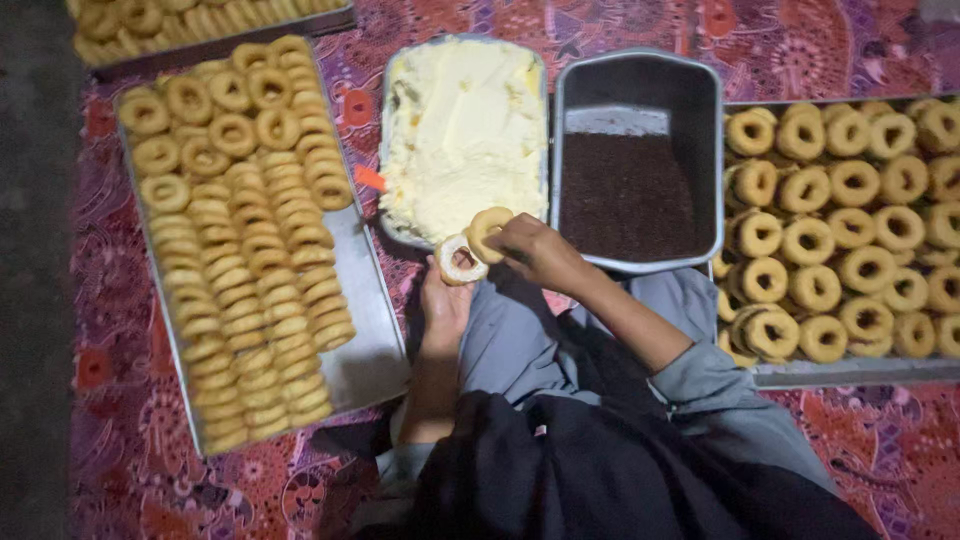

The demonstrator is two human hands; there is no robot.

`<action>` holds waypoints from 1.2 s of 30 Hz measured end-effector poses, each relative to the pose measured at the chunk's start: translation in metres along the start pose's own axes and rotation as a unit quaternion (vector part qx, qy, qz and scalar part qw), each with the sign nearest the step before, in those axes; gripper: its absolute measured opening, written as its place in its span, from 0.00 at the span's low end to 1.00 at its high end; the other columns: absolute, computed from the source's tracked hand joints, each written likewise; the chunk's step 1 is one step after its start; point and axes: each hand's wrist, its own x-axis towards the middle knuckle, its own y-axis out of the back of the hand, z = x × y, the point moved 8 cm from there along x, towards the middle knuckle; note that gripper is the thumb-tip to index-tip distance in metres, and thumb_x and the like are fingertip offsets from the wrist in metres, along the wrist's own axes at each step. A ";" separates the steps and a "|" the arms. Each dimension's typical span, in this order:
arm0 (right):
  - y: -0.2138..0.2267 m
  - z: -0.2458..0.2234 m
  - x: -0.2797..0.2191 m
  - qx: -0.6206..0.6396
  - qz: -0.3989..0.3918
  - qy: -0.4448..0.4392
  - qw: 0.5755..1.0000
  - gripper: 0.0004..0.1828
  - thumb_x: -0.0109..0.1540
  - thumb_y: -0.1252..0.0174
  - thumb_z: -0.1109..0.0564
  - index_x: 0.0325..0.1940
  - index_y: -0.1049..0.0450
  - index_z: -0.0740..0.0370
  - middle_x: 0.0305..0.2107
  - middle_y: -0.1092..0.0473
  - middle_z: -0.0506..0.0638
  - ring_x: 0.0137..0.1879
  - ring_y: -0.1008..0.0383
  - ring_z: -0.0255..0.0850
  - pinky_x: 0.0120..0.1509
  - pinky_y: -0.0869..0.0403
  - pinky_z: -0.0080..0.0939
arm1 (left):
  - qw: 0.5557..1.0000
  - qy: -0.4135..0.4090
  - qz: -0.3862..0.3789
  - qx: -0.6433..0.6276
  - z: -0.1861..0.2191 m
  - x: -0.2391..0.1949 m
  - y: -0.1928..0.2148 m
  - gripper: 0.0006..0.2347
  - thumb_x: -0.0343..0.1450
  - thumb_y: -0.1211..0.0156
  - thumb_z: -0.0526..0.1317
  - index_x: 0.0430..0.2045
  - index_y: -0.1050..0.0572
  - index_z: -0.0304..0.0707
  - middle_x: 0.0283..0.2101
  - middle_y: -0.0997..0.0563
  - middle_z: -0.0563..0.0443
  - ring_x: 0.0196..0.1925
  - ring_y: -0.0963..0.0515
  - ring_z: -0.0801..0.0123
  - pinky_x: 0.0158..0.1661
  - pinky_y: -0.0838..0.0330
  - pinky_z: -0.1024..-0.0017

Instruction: The person sits on the floor and repeatedly picks up ring-shaped donuts, fills them with a white cream using a small spatula, and then places them into a tray of dark crumbs. The filled donuts are then arranged on a separate tray.

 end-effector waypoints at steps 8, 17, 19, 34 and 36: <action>0.090 0.144 -0.104 -0.173 0.153 -0.262 0.937 0.12 0.56 0.33 0.59 0.43 0.22 0.63 0.38 0.24 0.59 0.45 0.22 0.56 0.51 0.24 0.51 | 0.984 0.123 -0.083 0.099 -0.105 0.027 -0.082 0.19 0.80 0.53 0.45 0.61 0.31 0.29 0.62 0.27 0.39 0.66 0.28 0.55 0.66 0.33 0.55; 0.133 0.251 -0.222 0.241 0.383 -0.484 0.749 0.12 0.59 0.45 0.62 0.44 0.21 0.64 0.34 0.22 0.55 0.38 0.20 0.43 0.42 0.20 0.46 | 0.428 -0.180 -0.310 0.830 -0.211 0.079 -0.170 0.14 0.54 0.31 0.34 0.31 0.19 0.31 0.49 0.21 0.35 0.48 0.21 0.42 0.45 0.26 0.55; 0.131 0.249 -0.229 0.423 0.431 -0.481 0.635 0.14 0.58 0.50 0.63 0.43 0.21 0.63 0.34 0.22 0.53 0.38 0.21 0.42 0.41 0.20 0.45 | 0.473 -0.153 -0.266 0.826 -0.211 0.092 -0.170 0.09 0.65 0.36 0.37 0.35 0.19 0.31 0.49 0.21 0.35 0.51 0.20 0.45 0.54 0.25 0.57; 0.180 0.131 -0.159 0.105 0.410 -0.294 0.857 0.27 0.57 0.36 0.60 0.61 0.29 0.59 0.54 0.29 0.54 0.60 0.27 0.52 0.63 0.29 0.53 | 0.963 0.237 -0.097 0.085 -0.237 0.087 -0.146 0.17 0.78 0.60 0.38 0.61 0.33 0.34 0.62 0.28 0.39 0.62 0.25 0.55 0.63 0.31 0.54; 0.135 0.175 -0.191 0.492 0.392 -0.440 0.641 0.26 0.55 0.36 0.57 0.58 0.31 0.52 0.48 0.27 0.49 0.54 0.27 0.48 0.53 0.29 0.54 | 0.941 0.287 -0.079 0.159 -0.238 0.074 -0.160 0.17 0.75 0.57 0.39 0.59 0.32 0.36 0.62 0.29 0.39 0.62 0.27 0.52 0.61 0.30 0.48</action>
